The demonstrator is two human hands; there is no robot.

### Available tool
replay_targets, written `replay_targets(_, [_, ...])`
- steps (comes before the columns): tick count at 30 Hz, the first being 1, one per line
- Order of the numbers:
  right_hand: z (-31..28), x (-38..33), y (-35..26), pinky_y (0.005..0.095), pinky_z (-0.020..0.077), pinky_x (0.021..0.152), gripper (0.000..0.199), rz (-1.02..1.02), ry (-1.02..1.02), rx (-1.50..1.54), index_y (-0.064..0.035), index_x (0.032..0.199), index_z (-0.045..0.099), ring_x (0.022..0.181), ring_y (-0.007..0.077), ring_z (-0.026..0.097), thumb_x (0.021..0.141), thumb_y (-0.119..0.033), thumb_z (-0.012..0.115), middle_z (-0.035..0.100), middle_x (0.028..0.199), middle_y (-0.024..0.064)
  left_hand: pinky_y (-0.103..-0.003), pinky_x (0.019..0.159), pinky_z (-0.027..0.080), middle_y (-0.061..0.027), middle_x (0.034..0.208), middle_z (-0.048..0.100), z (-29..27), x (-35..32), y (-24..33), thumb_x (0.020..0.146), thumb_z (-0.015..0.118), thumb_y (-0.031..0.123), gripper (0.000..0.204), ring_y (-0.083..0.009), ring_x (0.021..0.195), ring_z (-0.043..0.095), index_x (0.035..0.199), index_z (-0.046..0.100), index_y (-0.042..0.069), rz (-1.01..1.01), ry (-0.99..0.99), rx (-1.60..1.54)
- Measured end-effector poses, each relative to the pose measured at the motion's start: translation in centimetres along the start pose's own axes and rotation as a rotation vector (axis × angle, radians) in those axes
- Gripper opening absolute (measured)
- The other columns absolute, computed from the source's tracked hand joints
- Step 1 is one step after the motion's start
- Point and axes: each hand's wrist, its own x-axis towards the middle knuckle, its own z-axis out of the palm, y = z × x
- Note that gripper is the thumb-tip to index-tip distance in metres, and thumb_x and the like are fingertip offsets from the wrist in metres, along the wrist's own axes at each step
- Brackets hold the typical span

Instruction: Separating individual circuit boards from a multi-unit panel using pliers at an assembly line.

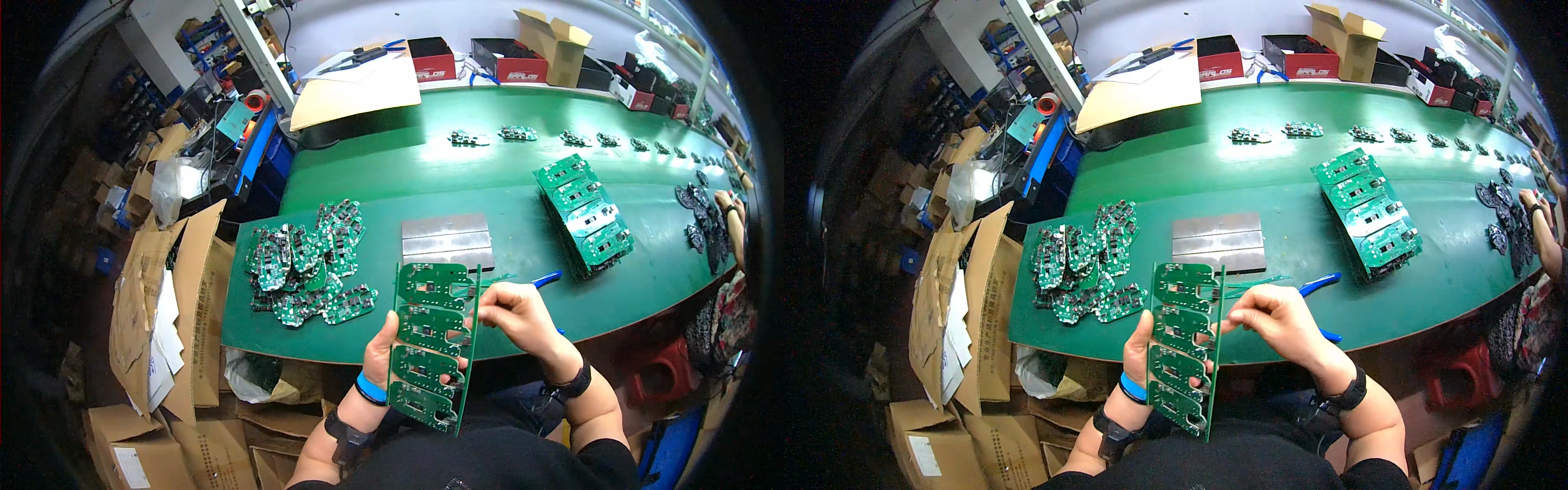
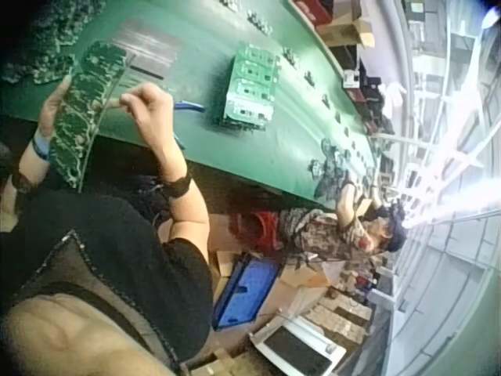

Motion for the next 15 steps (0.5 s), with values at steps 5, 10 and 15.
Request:
replay_targets(5, [-2.2,1.4,0.0,0.0223,0.0434,0.055,0.007,-0.051,0.119,-0.189,0.0009,0.076,0.065,0.060,0.0052,0.053,0.076,-0.006,0.068,0.061,0.066,0.0027,-0.055,0.085,0.047,-0.0241,0.133,0.038,4.1,0.1,3.4,0.088,0.039,0.021,0.056,-0.0489,0.113,0.045,0.139,0.022,0.002,0.131,0.166,0.512])
replay_targets(10, [-2.2,2.1,0.3,0.0286,0.0472,0.059,0.007,-0.292,0.061,-0.472,-0.0004,0.080,0.066,0.062,0.0192,0.060,0.074,-0.003,0.067,0.062,0.069,0.0103,-0.029,0.089,0.042,-0.0085,0.110,0.056,11.2,6.9,8.8,0.080,0.065,0.011,0.053,-0.0155,0.101,0.052,0.124,0.041,-0.004,0.316,0.326,1.861])
replay_targets(15, [-0.8,3.1,1.3,0.0302,0.0491,0.064,0.014,-0.258,0.025,-0.541,-0.0009,0.084,0.065,0.070,0.0222,0.063,0.071,-0.001,0.068,0.064,0.076,0.0129,-0.032,0.076,0.047,-0.0147,0.093,0.062,9.2,14.2,13.0,0.075,0.069,0.013,0.029,-0.0237,0.083,0.061,0.099,0.059,-0.001,0.068,0.044,2.680])
